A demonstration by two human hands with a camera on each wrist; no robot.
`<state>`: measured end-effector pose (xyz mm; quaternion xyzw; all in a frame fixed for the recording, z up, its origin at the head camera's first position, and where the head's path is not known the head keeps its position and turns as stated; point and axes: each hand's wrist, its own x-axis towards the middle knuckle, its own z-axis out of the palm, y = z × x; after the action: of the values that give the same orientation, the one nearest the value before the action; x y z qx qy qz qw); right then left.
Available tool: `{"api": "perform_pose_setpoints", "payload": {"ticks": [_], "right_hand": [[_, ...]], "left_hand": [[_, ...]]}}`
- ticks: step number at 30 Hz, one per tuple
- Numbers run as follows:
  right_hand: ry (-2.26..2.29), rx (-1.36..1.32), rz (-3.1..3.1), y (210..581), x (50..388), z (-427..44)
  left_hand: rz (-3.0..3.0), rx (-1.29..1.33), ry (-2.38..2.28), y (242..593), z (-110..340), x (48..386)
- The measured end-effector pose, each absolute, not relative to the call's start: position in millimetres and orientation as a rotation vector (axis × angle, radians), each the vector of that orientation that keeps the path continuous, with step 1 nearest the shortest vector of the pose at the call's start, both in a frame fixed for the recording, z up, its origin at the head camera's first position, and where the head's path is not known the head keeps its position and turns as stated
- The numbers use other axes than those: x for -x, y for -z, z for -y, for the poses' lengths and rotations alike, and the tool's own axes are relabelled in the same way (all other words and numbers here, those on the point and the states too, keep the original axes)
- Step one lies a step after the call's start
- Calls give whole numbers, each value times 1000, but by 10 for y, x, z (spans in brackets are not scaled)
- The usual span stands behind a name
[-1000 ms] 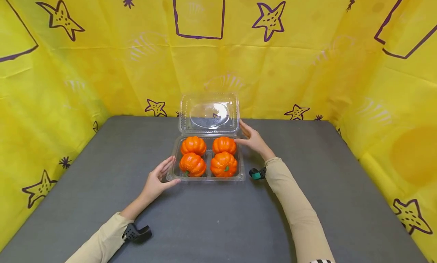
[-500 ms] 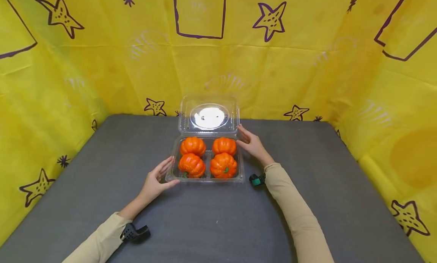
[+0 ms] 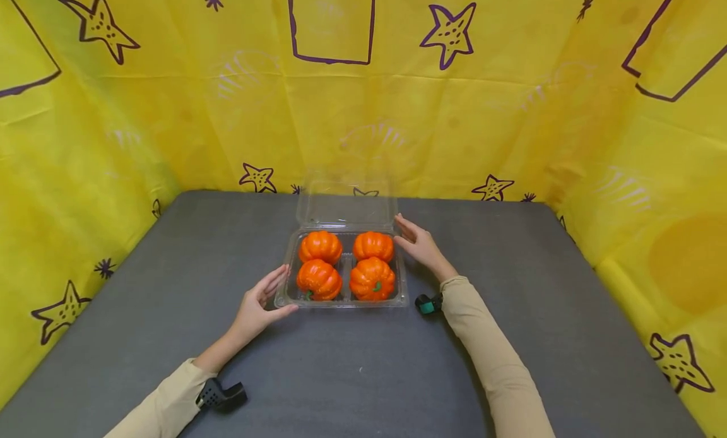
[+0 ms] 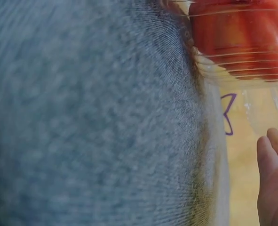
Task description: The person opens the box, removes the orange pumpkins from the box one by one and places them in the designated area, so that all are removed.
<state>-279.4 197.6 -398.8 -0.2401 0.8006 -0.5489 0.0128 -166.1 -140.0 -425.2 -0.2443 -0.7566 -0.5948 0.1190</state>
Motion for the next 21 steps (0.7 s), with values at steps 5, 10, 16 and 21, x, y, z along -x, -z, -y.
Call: {"api": "perform_pose_setpoints", "payload": {"ticks": [5,10,16,21], "right_hand": [[1643,706,-2523,3981,2788,-1974],[1608,686,-2555,4095,2847,-2034],[1465,632,-2652,4258,2919,-2130],[1448,626,-2630,4200,2899,-2119]], "left_hand": [[2210,715,1722,4240,1407,1653],[2212,732,1716,4250,1409,1664],[2223,749,1703,4254,1409,1656],[2228,747,1695,4252,1423,1651]]}}
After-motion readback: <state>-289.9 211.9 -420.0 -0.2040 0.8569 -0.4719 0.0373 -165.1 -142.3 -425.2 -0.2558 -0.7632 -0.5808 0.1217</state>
